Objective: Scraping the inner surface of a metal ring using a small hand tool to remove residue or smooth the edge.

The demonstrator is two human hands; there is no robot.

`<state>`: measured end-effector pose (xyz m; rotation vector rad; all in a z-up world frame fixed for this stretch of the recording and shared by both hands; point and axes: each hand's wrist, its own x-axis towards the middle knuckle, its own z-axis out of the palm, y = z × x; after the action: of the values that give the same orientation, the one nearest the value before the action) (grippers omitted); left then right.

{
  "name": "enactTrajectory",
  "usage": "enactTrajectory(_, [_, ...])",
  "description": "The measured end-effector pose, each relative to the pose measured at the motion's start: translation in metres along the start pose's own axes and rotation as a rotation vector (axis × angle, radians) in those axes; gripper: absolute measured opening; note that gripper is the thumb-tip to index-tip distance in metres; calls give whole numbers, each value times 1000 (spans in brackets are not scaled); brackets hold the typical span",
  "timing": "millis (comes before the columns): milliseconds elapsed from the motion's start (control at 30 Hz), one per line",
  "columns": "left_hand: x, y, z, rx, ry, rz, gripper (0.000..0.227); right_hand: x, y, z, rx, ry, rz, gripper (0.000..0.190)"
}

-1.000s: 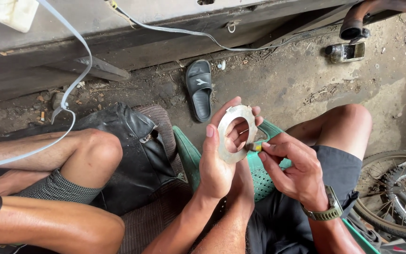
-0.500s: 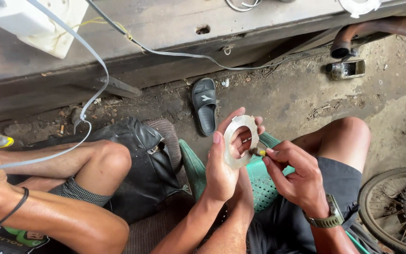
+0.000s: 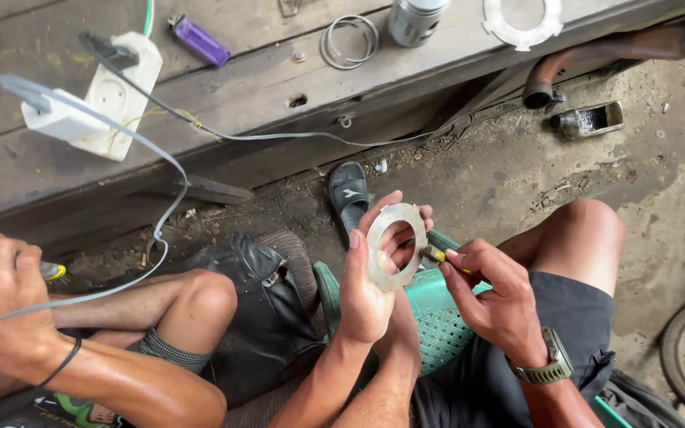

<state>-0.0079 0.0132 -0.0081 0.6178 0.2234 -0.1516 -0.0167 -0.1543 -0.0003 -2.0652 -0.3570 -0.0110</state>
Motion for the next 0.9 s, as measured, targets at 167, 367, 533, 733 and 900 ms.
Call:
enactTrajectory(167, [3, -7, 10, 7, -9, -33, 71, -9, 7, -9, 94, 5, -13, 11])
enactTrajectory(367, [9, -17, 17, -31, -95, -56, 69, -15, 7, -19, 97, 81, 2, 10])
enactTrajectory(533, [12, -22, 22, 79, -77, -79, 67, -15, 13, -23, 5, 135, -31, 7])
enactTrajectory(733, [10, -24, 19, 101, -53, -64, 68, -17, 16, -17, 37, 136, -21, 9])
enactTrajectory(900, [7, -23, 14, 112, -35, -64, 69, -14, 17, -13, 97, 73, -51, 8])
